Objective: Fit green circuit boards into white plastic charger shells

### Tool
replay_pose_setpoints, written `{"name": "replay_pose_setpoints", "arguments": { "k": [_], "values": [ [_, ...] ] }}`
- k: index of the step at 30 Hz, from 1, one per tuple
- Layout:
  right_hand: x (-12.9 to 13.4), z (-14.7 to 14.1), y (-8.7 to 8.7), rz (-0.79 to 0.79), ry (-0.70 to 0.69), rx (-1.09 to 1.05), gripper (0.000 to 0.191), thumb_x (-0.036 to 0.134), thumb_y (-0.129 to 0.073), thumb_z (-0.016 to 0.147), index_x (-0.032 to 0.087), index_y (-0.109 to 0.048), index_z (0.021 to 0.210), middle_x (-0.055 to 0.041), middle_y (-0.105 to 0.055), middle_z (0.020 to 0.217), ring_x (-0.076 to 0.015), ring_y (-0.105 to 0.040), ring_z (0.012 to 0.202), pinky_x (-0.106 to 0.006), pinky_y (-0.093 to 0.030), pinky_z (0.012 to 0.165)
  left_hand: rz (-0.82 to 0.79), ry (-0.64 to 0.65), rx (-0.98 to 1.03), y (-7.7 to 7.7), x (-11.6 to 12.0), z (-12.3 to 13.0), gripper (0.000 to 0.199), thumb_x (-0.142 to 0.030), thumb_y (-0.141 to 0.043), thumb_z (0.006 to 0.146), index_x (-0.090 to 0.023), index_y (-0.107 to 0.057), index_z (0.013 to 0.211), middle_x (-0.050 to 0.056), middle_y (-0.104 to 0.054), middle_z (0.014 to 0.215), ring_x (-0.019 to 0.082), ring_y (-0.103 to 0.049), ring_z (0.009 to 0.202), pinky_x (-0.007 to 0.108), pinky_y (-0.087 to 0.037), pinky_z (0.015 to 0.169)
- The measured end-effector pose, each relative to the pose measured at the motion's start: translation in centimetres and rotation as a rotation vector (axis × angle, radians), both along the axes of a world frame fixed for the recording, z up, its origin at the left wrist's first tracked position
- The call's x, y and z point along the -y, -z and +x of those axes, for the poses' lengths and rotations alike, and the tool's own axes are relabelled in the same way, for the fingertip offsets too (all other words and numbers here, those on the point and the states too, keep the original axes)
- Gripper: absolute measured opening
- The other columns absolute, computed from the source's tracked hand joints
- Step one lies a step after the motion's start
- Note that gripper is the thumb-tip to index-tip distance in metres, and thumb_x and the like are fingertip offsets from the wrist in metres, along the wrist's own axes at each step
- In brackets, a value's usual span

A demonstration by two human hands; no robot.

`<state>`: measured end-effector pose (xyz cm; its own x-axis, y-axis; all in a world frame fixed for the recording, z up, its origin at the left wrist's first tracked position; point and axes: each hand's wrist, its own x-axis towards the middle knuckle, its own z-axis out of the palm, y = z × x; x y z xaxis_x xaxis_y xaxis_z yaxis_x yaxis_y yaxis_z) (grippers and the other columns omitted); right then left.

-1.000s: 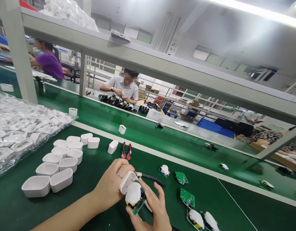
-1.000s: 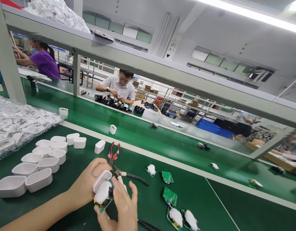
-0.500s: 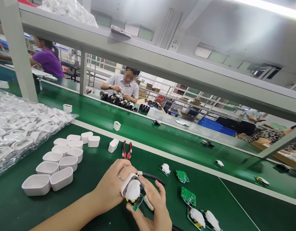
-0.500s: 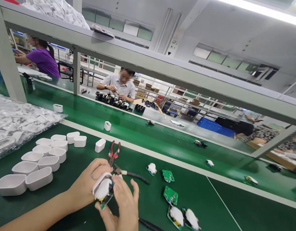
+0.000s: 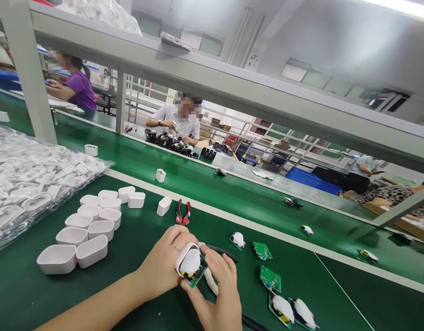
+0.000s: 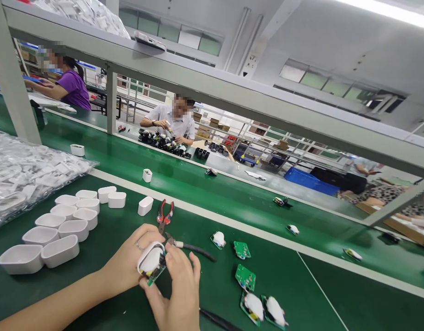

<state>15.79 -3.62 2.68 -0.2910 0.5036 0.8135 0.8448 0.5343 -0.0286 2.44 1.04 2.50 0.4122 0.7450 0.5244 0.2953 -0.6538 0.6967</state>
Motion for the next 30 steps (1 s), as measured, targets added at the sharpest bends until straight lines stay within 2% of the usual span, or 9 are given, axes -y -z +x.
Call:
{"name": "replay_pose_setpoints", "arguments": {
  "k": [4, 10, 15, 18, 24, 30],
  "values": [
    [0.2, -0.1, 0.0, 0.007, -0.013, -0.046, 0.037, 0.022, -0.052, 0.071, 0.014, -0.038, 0.103, -0.0117, -0.062, 0.086, -0.0221, -0.059, 0.082, -0.044, -0.038, 0.079, -0.083, 0.045, 0.030, 0.0, 0.0, 0.3, 0.031, -0.003, -0.045, 0.061, -0.020, -0.047, 0.088, 0.003, -0.045, 0.089, 0.016, -0.047, 0.084, 0.029, -0.041, 0.074],
    [0.2, -0.1, 0.2, 0.028, -0.066, 0.000, 0.036, 0.014, -0.052, 0.071, 0.013, -0.037, 0.104, -0.0126, -0.061, 0.087, -0.0220, -0.058, 0.084, -0.046, -0.034, 0.081, -0.061, 0.024, 0.011, 0.1, 0.1, 0.2, 0.031, -0.002, -0.045, 0.062, -0.020, -0.047, 0.087, 0.003, -0.044, 0.090, 0.016, -0.045, 0.085, 0.029, -0.040, 0.074],
    [0.0, -0.1, -0.2, 0.028, -0.020, 0.050, 0.026, 0.016, -0.050, 0.073, 0.013, -0.041, 0.097, -0.0137, -0.061, 0.089, -0.0229, -0.056, 0.086, -0.045, -0.035, 0.078, -0.047, 0.027, 0.017, 0.2, 0.1, 0.2, 0.031, -0.002, -0.044, 0.061, -0.019, -0.048, 0.087, 0.002, -0.045, 0.088, 0.016, -0.045, 0.085, 0.029, -0.040, 0.076],
    [-0.1, 0.0, -0.4, 0.034, 0.000, 0.121, 0.020, 0.019, -0.046, 0.076, 0.014, -0.044, 0.094, -0.0147, -0.060, 0.091, -0.0230, -0.055, 0.088, -0.043, -0.037, 0.076, -0.111, 0.028, 0.065, 0.0, 0.0, 0.2, 0.031, -0.003, -0.046, 0.060, -0.019, -0.048, 0.086, 0.002, -0.045, 0.088, 0.015, -0.047, 0.082, 0.028, -0.041, 0.073],
    [0.0, -0.1, 0.0, 0.004, 0.033, 0.206, 0.028, 0.027, -0.041, 0.080, 0.011, -0.041, 0.103, -0.0158, -0.059, 0.097, -0.0238, -0.053, 0.095, -0.043, -0.041, 0.075, -0.238, 0.085, 0.183, -0.3, 0.1, 0.3, 0.025, -0.010, -0.050, 0.061, -0.018, -0.048, 0.084, 0.002, -0.044, 0.087, 0.015, -0.048, 0.080, 0.029, -0.040, 0.072],
    [0.1, -0.7, 0.6, -0.057, 0.055, 0.153, 0.032, 0.035, -0.037, 0.081, 0.011, -0.043, 0.101, -0.0149, -0.061, 0.091, -0.0232, -0.057, 0.086, -0.040, -0.047, 0.068, -0.450, 0.146, 0.236, -0.1, 0.3, 0.5, 0.025, -0.009, -0.049, 0.059, -0.017, -0.044, 0.082, 0.001, -0.045, 0.084, 0.014, -0.047, 0.073, 0.026, -0.039, 0.064]
  ]
}}
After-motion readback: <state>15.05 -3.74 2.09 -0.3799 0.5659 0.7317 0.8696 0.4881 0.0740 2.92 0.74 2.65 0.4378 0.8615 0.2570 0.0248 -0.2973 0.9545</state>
